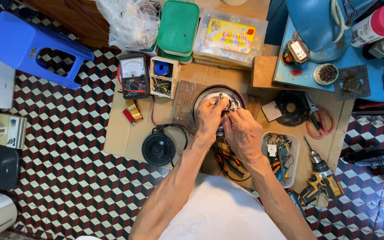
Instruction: The person works on a small electrical component, likely a fan motor, using pliers and a screwdriver to adjust wires and internal parts. The person repeatedly manipulates the component, using tools to make adjustments and occasionally setting the tools down to handle the component by hand.
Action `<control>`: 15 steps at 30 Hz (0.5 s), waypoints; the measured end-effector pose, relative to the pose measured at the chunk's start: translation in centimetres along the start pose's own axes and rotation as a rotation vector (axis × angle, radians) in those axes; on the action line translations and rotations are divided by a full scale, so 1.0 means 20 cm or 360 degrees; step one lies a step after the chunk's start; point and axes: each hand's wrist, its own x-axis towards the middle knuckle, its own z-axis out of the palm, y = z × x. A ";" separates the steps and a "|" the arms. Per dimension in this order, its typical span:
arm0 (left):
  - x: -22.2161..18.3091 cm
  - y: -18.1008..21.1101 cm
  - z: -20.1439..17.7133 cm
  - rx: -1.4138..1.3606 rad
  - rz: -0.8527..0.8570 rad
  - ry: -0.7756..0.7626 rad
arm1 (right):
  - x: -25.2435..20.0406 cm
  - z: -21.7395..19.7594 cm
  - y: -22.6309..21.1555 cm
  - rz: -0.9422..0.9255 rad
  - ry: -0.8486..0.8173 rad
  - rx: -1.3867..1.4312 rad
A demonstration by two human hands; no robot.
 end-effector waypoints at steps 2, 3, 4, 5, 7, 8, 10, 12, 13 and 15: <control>0.00 0.00 0.00 -0.0008 -0.0025 -0.0008 | 0.01 -0.01 0.00 -0.0031 -0.0035 0.0043; 0.00 0.02 -0.02 -0.0010 -0.0043 -0.0035 | 0.01 -0.02 0.01 -0.0033 -0.0046 0.0053; 0.01 0.03 -0.02 -0.0008 -0.0075 -0.0093 | 0.01 -0.03 0.03 -0.0048 -0.0075 0.0082; 0.02 0.05 -0.04 0.0068 -0.0119 -0.0127 | 0.01 -0.03 0.05 -0.0062 -0.0104 0.0111; 0.02 0.08 -0.11 0.0193 -0.0208 -0.0193 | -0.02 -0.04 0.07 -0.0142 -0.0098 0.0222; 0.02 0.09 -0.12 0.0240 -0.0240 -0.0210 | -0.02 -0.03 0.08 -0.0130 -0.0103 0.0204; 0.03 0.10 -0.12 0.0282 -0.0222 -0.0170 | -0.02 -0.02 0.08 -0.0116 -0.0117 0.0184; 0.02 0.11 -0.12 0.0257 -0.0182 -0.0127 | -0.03 -0.01 0.07 -0.0089 -0.0039 0.0179; 0.01 0.11 -0.10 0.0211 -0.0156 -0.0112 | -0.03 0.00 0.06 -0.0079 0.0000 0.0178; -0.01 0.09 -0.08 0.0146 -0.0137 -0.0043 | -0.04 0.00 0.04 -0.0005 0.0039 0.0144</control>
